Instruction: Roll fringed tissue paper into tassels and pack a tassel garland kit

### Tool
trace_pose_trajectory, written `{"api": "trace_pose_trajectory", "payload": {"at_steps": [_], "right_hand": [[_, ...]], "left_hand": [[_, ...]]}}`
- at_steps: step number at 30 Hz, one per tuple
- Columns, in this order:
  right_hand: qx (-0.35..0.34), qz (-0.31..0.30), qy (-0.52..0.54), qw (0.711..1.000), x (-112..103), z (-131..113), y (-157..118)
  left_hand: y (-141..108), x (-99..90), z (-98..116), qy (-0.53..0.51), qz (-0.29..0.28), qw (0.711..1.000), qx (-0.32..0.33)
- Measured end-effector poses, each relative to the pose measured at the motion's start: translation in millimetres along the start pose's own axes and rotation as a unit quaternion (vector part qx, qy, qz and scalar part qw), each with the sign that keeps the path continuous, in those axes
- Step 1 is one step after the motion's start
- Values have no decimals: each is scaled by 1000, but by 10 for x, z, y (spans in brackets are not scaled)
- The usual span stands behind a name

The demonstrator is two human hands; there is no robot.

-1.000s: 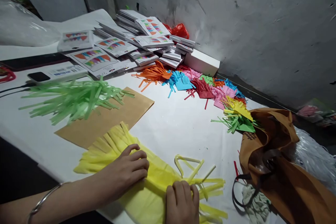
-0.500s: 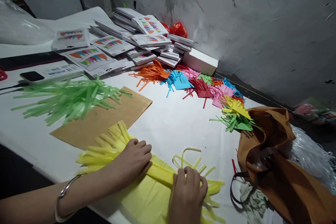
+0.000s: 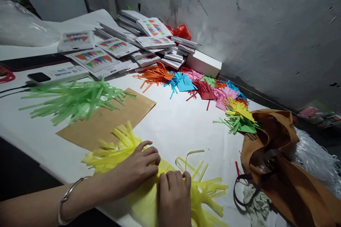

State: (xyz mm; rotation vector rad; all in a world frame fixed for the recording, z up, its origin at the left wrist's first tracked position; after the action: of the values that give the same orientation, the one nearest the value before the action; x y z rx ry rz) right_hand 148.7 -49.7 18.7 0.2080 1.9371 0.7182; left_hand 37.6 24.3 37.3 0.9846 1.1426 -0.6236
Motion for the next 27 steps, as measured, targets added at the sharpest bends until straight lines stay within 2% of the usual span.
{"api": "trace_pose_trajectory", "payload": {"at_steps": [3,7,11,13,17,21,24,27], "right_hand": [[-17,-13,-39,999,4,28,-46],[5,-3,-47,999,-79,236,-192],[24,-22,-112,993,-37,367,-242],[32,-37,-163,985,20,380,-211],[52,-27,-214,975,21,360,-123],[67,-33,-234,969,-57,309,-59],[34,17,-168,985,-134,177,-3],[-10,3,-57,998,-88,55,34]], "left_hand": [[-13,22,-43,-29,-5,999,-12],[-96,9,-136,-76,-6,996,-48],[-174,-28,-172,-95,19,990,-102],[-179,-6,-171,-86,13,986,-140],[-145,120,-157,-57,-16,978,-199],[-137,199,-144,-45,-2,977,-208],[-148,175,-115,-52,11,981,-184],[-166,130,-104,-66,2,983,-170]]}}
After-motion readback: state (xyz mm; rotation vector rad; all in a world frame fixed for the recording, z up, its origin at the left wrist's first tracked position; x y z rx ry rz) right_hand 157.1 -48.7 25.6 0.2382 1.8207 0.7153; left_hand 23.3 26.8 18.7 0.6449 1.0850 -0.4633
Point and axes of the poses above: each hand's wrist, its own y-axis towards the middle knuckle, its own x-axis out of the palm, z = x × y, the point moved 6 cm from there along y, towards the middle knuckle, and after that the axes turned 6 degrees about y, right-handed, at the moved point
